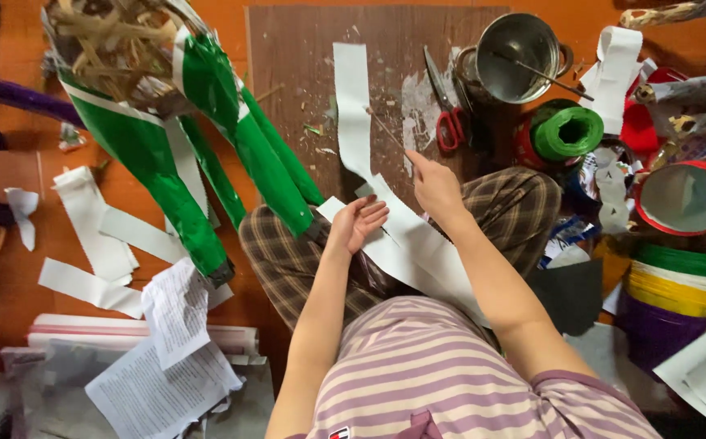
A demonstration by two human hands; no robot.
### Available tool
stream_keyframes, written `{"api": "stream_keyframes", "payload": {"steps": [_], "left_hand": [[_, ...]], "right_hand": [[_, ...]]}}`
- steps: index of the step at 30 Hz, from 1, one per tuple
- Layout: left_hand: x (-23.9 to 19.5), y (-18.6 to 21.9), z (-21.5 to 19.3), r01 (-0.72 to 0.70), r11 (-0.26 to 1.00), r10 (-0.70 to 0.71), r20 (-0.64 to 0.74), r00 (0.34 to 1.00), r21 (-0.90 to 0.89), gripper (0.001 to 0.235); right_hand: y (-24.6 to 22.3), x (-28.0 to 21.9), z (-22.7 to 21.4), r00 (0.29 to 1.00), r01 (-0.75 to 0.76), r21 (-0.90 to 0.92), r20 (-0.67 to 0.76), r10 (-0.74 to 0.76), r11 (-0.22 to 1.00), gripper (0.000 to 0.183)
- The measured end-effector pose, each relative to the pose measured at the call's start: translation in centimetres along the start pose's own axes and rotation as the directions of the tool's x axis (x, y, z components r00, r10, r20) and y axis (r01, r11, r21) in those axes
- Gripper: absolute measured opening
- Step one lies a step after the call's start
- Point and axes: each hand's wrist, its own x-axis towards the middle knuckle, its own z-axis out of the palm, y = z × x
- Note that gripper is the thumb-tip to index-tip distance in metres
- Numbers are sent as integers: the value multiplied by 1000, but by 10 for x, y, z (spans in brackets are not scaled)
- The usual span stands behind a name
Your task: Applying paper strips to a giraffe sculpture and cutting them with scissors
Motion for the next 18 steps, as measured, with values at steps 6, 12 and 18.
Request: {"api": "stream_keyframes", "payload": {"steps": [6, 12, 18], "left_hand": [[23, 17, 11, -290, 895, 315, -18, 949, 340, 46], [15, 64, 40, -342, 365, 747, -53, 662, 866, 23], [82, 71, 5, -4, 11, 739, -5, 674, 1000, 53]], "right_hand": [[2, 45, 5, 997, -78, 153, 37, 74, 985, 44], [6, 124, 19, 998, 56, 183, -31, -51, 982, 42], [-16, 190, 64, 997, 38, 194, -79, -23, 980, 48]]}}
